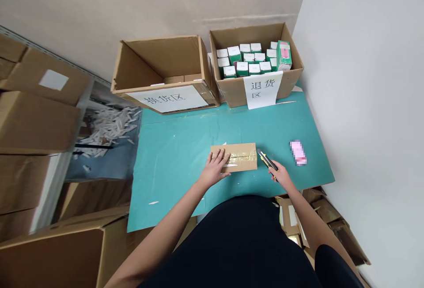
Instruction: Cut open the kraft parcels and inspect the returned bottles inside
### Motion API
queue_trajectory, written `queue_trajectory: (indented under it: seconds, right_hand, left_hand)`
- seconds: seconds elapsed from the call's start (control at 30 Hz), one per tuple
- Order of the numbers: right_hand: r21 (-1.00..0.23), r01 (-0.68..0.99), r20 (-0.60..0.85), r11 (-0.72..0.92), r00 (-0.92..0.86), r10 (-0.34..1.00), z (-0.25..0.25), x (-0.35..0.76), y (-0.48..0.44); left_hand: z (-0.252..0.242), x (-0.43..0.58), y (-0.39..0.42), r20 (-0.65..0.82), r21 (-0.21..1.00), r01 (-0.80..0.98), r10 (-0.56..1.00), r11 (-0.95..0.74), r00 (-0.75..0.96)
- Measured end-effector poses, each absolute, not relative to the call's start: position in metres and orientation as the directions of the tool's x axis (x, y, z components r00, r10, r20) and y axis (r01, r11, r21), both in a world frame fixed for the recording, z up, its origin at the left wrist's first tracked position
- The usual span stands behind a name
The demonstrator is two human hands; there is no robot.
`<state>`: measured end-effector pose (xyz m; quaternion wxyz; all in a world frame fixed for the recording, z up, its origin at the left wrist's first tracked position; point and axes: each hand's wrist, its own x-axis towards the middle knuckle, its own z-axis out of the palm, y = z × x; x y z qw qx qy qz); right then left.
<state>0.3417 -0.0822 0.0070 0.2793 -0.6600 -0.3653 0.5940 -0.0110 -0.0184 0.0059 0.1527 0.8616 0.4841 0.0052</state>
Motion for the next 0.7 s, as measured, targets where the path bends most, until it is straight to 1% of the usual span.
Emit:
queue_trajectory:
  seconds: [0.23, 0.47, 0.7]
  right_hand:
    - [-0.765, 0.209, -0.631, -0.609, -0.057, 0.773, 0.019, 0.353, -0.068]
    - [-0.741, 0.312, -0.650, -0.595, -0.109, 0.752, 0.031, 0.359, -0.055]
    - [-0.702, 0.379, -0.692, -0.602, -0.167, 0.702, 0.045, 0.370, -0.051]
  left_hand:
    - [-0.001, -0.015, -0.021, -0.135, 0.275, 0.827, 0.832, -0.491, 0.539]
    - [-0.003, -0.013, -0.024, -0.140, 0.270, 0.844, 0.848, -0.464, 0.511]
    - [-0.006, -0.014, -0.028, -0.125, 0.309, 0.842, 0.859, -0.442, 0.497]
